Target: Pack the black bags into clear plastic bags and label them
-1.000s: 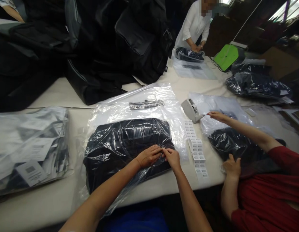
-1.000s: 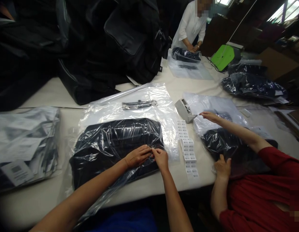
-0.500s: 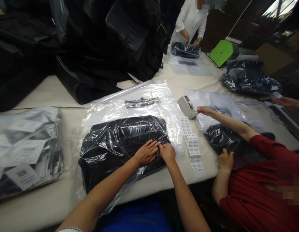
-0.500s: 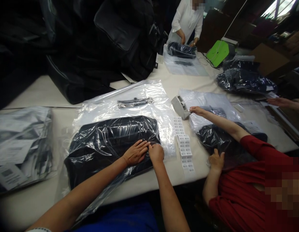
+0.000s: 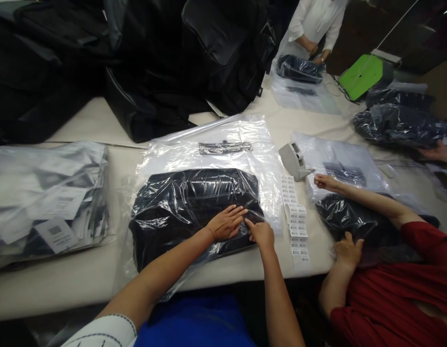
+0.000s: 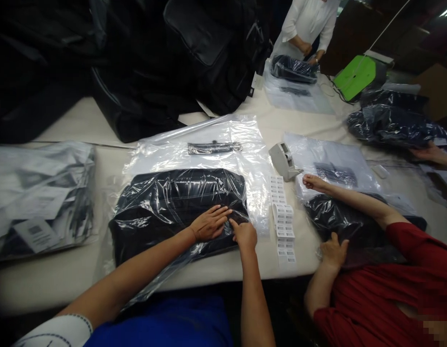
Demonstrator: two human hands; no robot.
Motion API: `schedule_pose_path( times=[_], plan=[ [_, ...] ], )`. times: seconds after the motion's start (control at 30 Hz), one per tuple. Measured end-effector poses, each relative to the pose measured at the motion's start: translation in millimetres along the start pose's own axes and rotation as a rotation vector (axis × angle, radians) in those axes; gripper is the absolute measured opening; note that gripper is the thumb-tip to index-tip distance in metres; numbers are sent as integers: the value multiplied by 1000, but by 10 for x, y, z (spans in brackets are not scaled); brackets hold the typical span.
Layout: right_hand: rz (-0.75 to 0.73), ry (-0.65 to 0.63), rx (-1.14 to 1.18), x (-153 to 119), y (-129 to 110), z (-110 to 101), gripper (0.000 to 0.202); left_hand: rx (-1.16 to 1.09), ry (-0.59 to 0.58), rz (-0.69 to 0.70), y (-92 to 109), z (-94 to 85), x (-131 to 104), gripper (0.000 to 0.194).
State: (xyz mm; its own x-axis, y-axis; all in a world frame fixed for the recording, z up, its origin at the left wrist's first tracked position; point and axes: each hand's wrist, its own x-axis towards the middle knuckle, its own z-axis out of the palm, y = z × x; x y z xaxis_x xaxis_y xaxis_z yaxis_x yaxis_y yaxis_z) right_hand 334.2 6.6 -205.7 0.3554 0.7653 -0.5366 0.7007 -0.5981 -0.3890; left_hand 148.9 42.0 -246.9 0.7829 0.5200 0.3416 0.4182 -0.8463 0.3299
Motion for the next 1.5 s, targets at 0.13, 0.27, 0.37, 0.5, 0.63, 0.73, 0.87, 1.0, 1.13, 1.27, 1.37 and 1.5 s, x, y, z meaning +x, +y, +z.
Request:
schedule_pose_path(
  times=[0.13,0.27,0.37,0.5,0.63,0.73,0.87,1.0,1.13,1.27,1.37,1.5],
  plan=[
    [8,32,25,-29,47,36,54,-4,-3,-3,1,-12,1,36],
    [-33,36,21,-50,80,22,52,-11,10,-15,3,-15,4,32],
    [-54,30,-25,-112,129,-25,50,-3,17,-21,10,-17,11,31],
    [-191,104,88,-287,148,-79,45,4,42,-35,24,-34,20,33],
    [-396,-26,385,-494,71,37,36,-62,114,-38,6,-66,11,39],
    [-464,-186,408,-643,73,286,32,-188,182,-23,-43,-97,4,41],
    [-334,-298,389,-862,290,714,39,-277,169,-24,-131,-160,16,41],
    [-190,-429,454,-1100,520,1034,39,-286,57,18,-264,-245,-41,42],
    [-122,-580,742,-1281,441,1156,65,-226,-74,85,-392,-409,-250,39],
    [-153,-560,889,-1410,156,1217,61,-103,-149,78,-436,-694,-557,46],
    [-200,-536,882,-1486,-33,1314,51,-31,-167,43,-477,-936,-809,52],
    [-259,-508,786,-1573,-207,1450,45,21,-189,31,-582,-1141,-1096,61]
  ],
)
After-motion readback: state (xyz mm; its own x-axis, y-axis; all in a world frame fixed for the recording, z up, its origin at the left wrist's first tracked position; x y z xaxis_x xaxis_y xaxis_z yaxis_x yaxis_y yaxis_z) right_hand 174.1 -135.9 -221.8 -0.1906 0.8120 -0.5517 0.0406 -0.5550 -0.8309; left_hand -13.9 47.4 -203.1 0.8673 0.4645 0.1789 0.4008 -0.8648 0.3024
